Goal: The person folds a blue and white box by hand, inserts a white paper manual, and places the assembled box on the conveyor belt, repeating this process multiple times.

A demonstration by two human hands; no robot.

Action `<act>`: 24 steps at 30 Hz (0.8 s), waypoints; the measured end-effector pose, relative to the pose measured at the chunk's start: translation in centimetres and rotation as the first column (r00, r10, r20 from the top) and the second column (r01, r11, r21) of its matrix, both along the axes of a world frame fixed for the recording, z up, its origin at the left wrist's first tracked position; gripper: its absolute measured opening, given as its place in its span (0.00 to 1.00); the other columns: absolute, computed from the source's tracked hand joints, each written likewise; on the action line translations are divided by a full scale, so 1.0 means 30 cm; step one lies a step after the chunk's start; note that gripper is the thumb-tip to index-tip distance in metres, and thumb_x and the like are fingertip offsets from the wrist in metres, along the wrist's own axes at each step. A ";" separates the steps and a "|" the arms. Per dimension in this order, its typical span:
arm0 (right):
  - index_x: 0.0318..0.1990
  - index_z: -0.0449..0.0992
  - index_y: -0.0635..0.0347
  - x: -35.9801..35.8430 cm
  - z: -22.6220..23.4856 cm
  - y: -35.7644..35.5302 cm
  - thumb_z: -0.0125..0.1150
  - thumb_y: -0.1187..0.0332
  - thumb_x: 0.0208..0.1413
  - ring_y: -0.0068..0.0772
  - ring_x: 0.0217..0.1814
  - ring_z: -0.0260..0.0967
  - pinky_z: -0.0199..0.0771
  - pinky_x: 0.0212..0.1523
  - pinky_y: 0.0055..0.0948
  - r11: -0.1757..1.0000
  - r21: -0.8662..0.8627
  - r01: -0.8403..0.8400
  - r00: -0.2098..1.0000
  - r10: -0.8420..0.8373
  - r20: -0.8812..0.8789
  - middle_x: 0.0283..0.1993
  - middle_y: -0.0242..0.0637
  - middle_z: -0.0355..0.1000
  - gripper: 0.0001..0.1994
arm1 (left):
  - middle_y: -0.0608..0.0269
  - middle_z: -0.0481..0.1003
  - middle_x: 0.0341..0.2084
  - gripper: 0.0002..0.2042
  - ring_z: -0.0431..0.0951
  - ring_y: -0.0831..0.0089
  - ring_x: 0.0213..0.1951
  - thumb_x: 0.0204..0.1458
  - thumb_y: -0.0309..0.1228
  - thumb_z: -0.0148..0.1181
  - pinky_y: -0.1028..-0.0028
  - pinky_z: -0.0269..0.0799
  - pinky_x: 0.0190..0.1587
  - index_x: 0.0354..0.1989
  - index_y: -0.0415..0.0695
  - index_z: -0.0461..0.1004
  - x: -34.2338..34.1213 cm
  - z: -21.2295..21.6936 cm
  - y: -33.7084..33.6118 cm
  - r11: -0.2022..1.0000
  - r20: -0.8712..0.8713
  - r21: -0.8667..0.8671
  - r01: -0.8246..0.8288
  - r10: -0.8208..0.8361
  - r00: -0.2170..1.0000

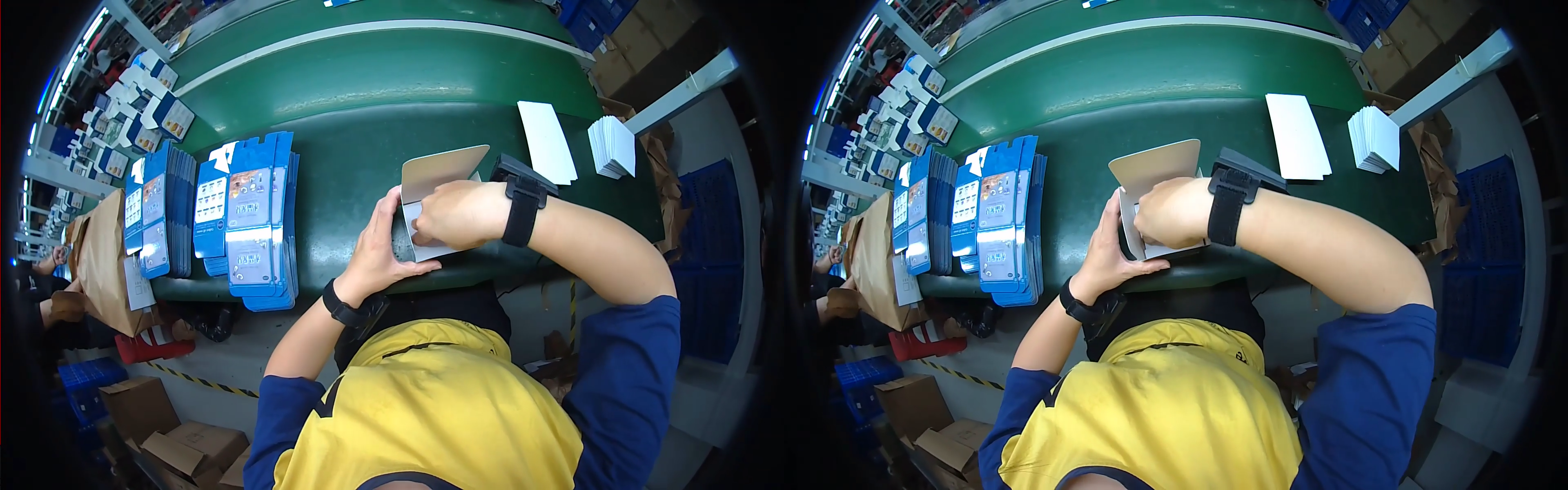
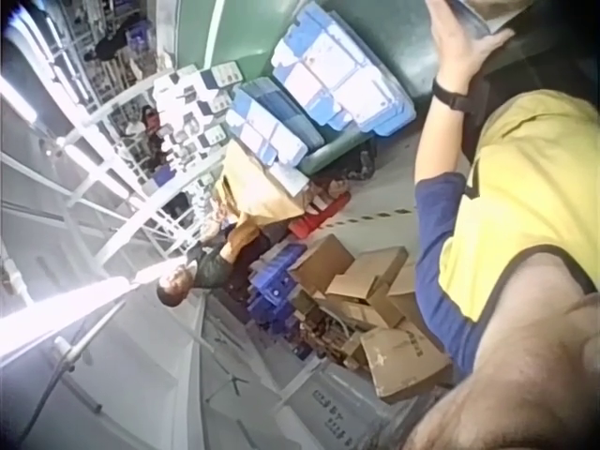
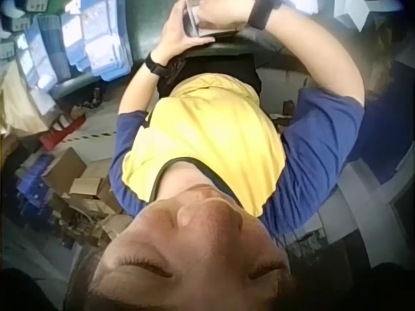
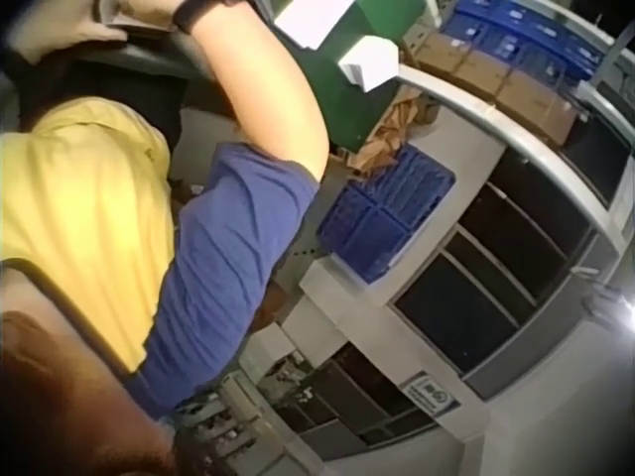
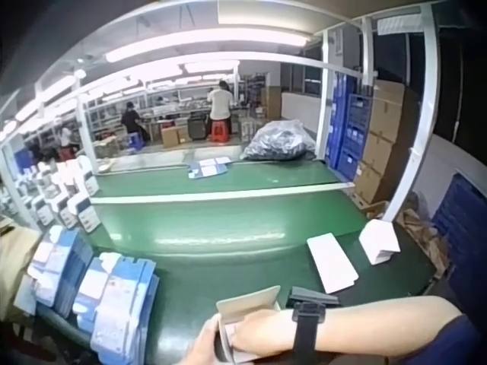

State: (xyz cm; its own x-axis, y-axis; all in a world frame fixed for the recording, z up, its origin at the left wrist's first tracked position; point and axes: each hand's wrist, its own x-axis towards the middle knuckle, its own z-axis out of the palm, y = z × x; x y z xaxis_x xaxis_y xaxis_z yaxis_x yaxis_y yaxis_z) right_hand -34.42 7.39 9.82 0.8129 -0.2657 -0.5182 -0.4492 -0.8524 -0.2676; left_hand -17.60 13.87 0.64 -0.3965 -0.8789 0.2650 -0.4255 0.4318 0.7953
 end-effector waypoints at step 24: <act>0.34 0.75 0.57 -0.080 0.047 0.078 0.56 0.77 0.41 0.46 0.32 0.74 0.74 0.33 0.40 0.970 -0.153 0.189 0.968 -0.157 0.196 0.25 0.44 0.74 0.10 | 0.47 0.61 0.56 0.56 0.66 0.52 0.56 0.27 0.36 0.77 0.63 0.65 0.56 0.65 0.41 0.43 -0.003 0.049 0.015 0.998 -0.024 0.056 -0.013 0.015 1.000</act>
State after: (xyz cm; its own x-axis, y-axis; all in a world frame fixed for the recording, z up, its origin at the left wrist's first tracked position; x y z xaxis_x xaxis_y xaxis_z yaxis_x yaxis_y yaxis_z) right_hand -36.82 9.73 11.21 0.8228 -0.4817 -0.3017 -0.5511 -0.8059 -0.2164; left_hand -17.69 14.31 2.11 -0.3779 -0.8981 0.2251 -0.4112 0.3807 0.8283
